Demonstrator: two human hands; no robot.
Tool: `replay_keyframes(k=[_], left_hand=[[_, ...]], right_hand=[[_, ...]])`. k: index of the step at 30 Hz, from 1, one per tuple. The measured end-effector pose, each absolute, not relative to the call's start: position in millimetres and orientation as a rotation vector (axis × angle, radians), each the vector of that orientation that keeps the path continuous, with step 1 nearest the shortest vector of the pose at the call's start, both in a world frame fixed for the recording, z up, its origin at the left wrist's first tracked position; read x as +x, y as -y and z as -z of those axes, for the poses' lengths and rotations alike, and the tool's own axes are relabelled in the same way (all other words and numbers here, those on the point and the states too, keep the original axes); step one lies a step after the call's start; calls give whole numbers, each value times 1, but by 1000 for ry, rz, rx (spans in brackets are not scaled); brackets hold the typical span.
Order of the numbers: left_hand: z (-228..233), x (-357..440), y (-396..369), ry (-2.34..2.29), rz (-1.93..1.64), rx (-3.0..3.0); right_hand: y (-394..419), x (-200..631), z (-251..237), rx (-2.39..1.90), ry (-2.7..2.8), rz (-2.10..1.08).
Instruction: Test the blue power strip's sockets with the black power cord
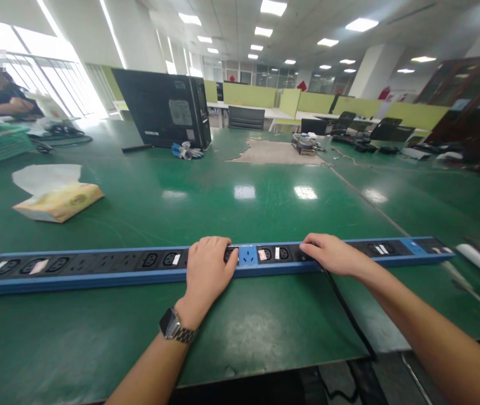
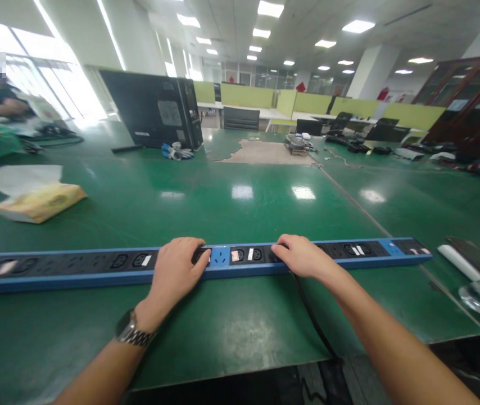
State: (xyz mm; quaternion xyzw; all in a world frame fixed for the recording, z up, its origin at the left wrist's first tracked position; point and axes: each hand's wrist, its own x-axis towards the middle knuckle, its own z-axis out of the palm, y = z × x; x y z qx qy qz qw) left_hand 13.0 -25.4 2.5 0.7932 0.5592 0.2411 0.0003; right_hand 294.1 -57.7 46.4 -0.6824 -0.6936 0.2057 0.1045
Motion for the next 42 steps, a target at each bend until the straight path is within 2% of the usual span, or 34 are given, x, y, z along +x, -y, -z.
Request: replay_keyframes(k=[4,15,20,23,29,34,38,42], left_hand=[[-1,20,32,-1782,-736,2533],[2,21,32,-1808,-712,2624],[2,23,32,-1805,-646,2695],[2,23,32,-1813,-666,2687],[3,23,31,-1802,-684,2692],[3,22,31,-1808,-686,2680],[2,22,31,-1803,-681,2668],[3,23,31,-1815,-666,2680]], right_hand=[[54,289,-51,-2033,2055,-618],[58,262,-40,-2254,2085,-182],[75,293,-87,-1987,1813,-143],[73,335,-108,-2124,1738,-111],[62,413,-70,-2431,1803,-154],[68,440,-45,-2355,1810,-366],[71,432,-34,-2334,1843,-165],[80,432,-47,-2316,1727,-138]])
